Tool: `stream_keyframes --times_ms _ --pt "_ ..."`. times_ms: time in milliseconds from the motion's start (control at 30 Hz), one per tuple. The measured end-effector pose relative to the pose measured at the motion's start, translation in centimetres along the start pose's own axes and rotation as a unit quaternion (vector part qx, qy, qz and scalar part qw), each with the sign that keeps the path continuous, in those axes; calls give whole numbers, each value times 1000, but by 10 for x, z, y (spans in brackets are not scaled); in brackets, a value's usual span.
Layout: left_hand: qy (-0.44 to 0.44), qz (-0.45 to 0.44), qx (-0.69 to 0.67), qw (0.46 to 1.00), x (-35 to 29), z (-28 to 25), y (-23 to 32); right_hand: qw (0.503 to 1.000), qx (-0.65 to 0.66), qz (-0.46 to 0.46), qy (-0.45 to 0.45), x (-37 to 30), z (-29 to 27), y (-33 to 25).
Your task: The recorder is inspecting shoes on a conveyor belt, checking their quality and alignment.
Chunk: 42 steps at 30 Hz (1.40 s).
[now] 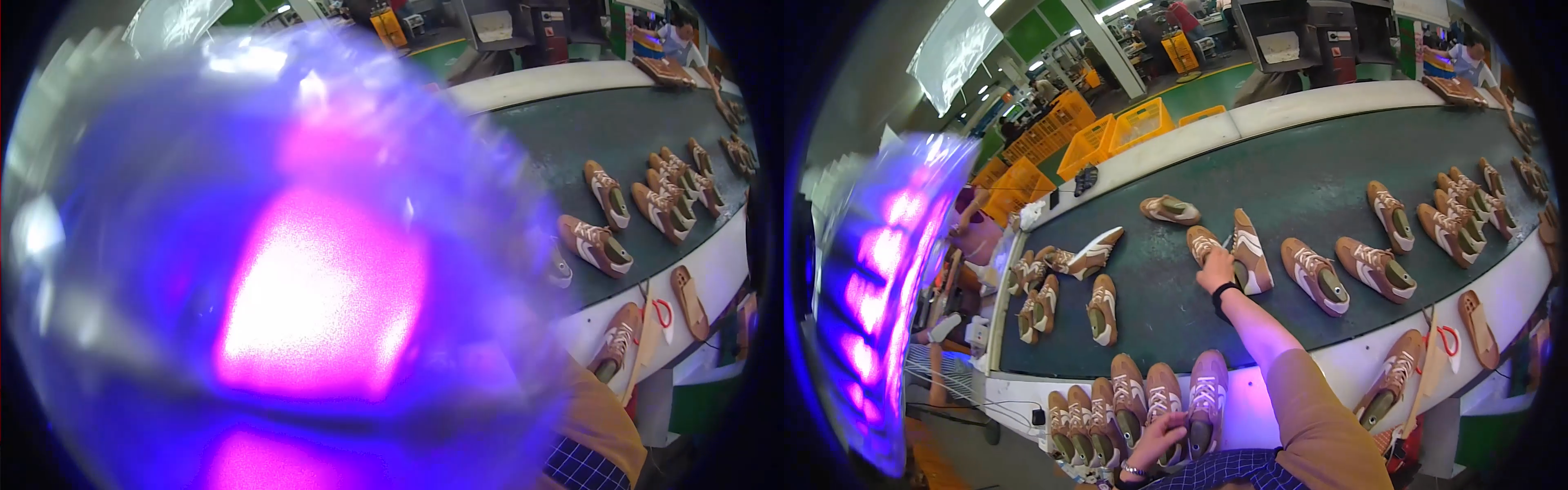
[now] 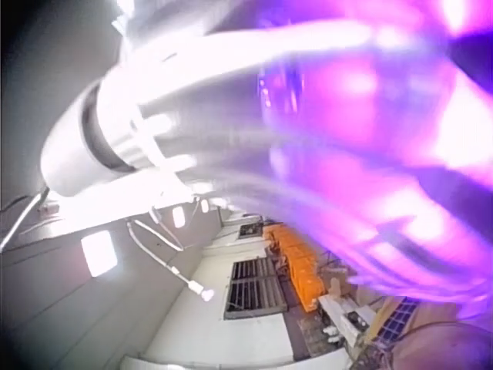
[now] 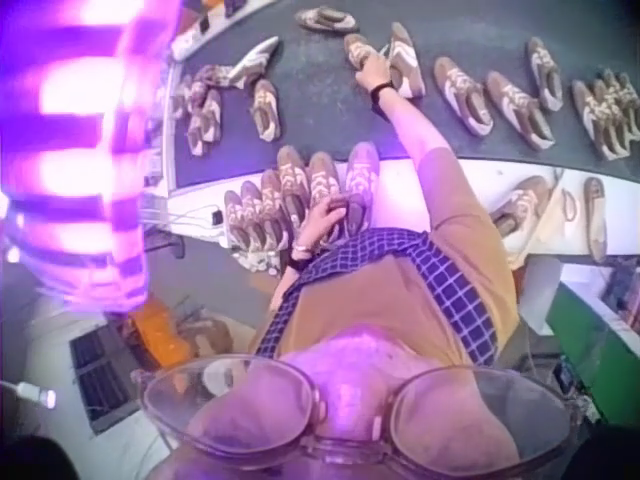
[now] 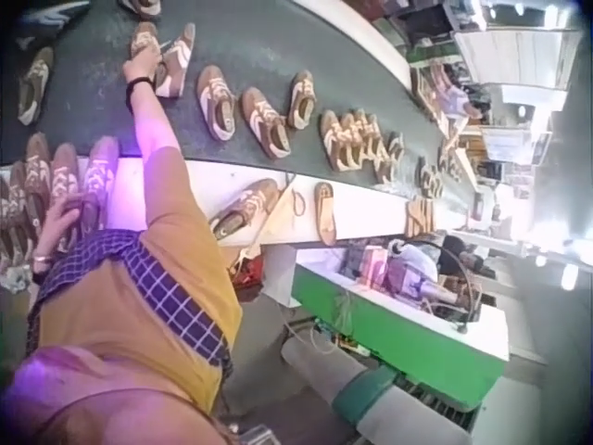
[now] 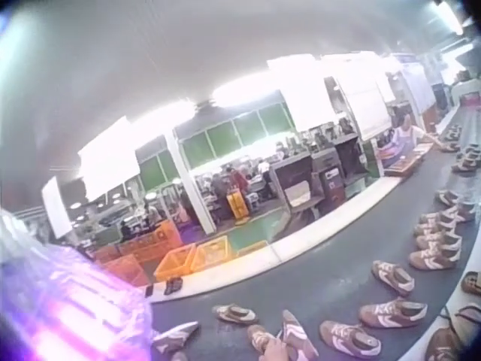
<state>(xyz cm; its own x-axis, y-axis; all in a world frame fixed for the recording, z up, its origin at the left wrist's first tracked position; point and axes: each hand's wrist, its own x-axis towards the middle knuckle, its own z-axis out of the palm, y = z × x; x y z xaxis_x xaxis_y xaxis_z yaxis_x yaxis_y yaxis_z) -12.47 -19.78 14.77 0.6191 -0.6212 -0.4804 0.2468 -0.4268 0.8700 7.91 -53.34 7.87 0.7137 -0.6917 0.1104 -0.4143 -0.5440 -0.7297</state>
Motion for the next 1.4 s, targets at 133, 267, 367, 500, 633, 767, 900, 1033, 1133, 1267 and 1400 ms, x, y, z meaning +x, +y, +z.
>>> stream_keyframes --times_ms 133,267,367,500,633,767,900,1033,1133,1267,1400 --pt "-4 -47 9 999 -7 14 -7 993 -69 5 -93 27 7 19" --pt "24 -33 118 992 -5 29 -20 990 -65 58 -115 38 11 12" --pt "56 17 239 969 -4 37 -27 982 -51 27 -178 35 0 16" --pt "49 13 172 984 -1 36 -30 945 162 68 -277 -9 -27 28" --pt "14 -9 57 998 0 32 -35 711 565 186 -374 -82 -68 24" --pt "25 59 104 993 -1 38 -41 541 744 124 -372 -150 -139 24" --pt "22 46 176 983 1 41 -40 434 804 176 -366 -199 -174 31" --pt "109 -42 156 981 17 49 -42 487 769 267 -316 -250 -182 54" --pt "154 0 107 982 23 56 -49 611 706 229 -275 -282 -189 71" --pt "93 26 -160 982 21 55 -45 699 638 218 -239 -305 -201 82" --pt "17 50 -300 953 8 55 -17 766 572 209 -204 -317 -214 63"
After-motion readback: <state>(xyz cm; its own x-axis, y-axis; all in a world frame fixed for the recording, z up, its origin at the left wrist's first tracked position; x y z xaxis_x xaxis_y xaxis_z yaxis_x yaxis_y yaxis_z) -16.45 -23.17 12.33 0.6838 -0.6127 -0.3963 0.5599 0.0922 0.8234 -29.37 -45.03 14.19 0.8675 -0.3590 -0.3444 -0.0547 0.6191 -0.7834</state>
